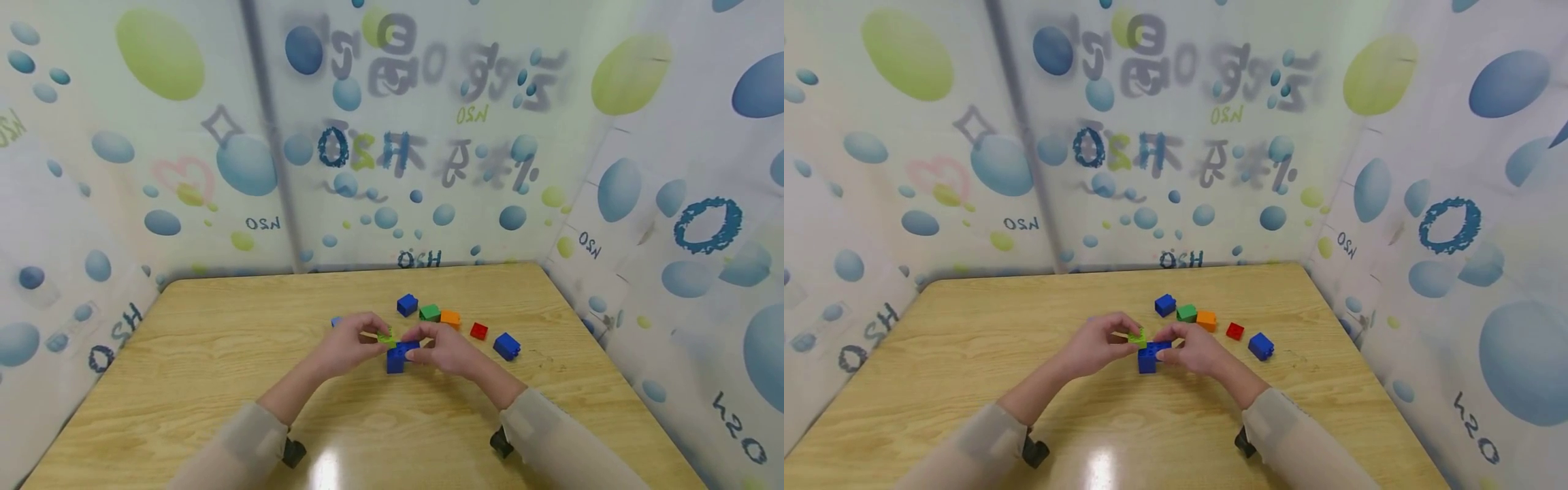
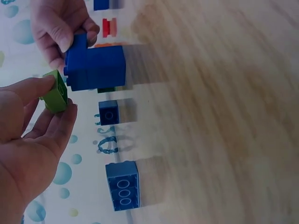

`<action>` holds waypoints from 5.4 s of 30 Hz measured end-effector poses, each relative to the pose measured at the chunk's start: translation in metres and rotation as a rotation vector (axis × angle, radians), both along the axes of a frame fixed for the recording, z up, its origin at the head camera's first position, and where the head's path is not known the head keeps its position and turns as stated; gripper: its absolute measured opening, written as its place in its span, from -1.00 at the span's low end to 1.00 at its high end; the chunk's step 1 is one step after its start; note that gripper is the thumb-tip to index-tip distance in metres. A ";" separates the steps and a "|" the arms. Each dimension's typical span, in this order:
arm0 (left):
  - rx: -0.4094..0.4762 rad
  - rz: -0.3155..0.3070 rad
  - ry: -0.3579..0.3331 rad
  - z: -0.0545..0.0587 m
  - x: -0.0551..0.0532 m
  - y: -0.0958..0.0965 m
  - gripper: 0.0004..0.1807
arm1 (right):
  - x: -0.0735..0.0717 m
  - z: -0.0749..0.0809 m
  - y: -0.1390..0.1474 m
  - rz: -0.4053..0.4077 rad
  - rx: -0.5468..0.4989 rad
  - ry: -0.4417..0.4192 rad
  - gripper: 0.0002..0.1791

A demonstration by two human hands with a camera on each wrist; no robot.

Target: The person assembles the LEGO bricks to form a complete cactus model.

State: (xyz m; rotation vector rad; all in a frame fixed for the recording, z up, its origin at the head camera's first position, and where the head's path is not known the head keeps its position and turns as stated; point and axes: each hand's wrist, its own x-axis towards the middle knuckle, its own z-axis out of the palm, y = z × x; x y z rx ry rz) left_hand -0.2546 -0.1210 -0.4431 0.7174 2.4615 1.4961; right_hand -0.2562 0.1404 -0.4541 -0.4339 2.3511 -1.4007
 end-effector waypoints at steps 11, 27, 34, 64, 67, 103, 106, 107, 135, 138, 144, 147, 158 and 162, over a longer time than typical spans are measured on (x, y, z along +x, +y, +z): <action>-0.055 -0.028 0.023 -0.002 0.007 0.010 -0.63 | -0.001 -0.001 -0.001 -0.014 -0.033 0.002 -0.61; -0.052 0.001 0.022 -0.005 0.009 0.011 -0.67 | -0.001 -0.003 0.001 -0.012 -0.042 -0.022 -0.62; -0.068 0.019 0.003 -0.007 0.007 0.011 -0.69 | -0.001 -0.003 0.002 -0.006 -0.023 -0.015 -0.67; -0.054 0.052 -0.079 -0.009 0.004 0.010 -0.73 | -0.003 -0.008 0.008 0.032 -0.101 -0.012 -0.71; -0.055 0.052 -0.079 -0.009 0.004 0.010 -0.74 | -0.004 -0.006 0.008 0.036 -0.081 0.000 -0.73; -0.087 -0.012 -0.031 -0.011 0.000 0.007 -0.75 | 0.003 -0.005 0.004 -0.024 -0.135 -0.038 -0.77; -0.086 -0.041 -0.027 -0.011 -0.002 0.005 -0.72 | 0.002 -0.005 0.005 -0.025 -0.133 -0.040 -0.77; -0.083 -0.052 -0.024 -0.010 -0.002 0.004 -0.71 | 0.002 -0.005 0.005 -0.026 -0.130 -0.039 -0.77; -0.156 0.225 0.025 -0.006 -0.020 -0.089 -0.59 | 0.000 -0.004 0.005 -0.026 -0.100 -0.043 -0.74; -0.191 0.231 0.029 -0.009 -0.024 -0.089 -0.59 | 0.001 -0.003 0.005 -0.022 -0.100 -0.043 -0.74; -0.285 0.137 0.114 -0.015 -0.034 -0.087 -0.61 | 0.002 -0.001 0.003 -0.028 -0.100 -0.054 -0.74; -0.319 0.091 0.106 -0.017 -0.038 -0.085 -0.63 | 0.004 0.000 0.003 -0.024 -0.105 -0.055 -0.74; -0.365 0.055 0.079 -0.018 -0.036 -0.082 -0.67 | 0.004 -0.001 0.003 -0.030 -0.108 -0.054 -0.75; -0.380 0.049 0.067 -0.018 -0.035 -0.085 -0.65 | 0.002 -0.002 0.003 -0.033 -0.108 -0.058 -0.75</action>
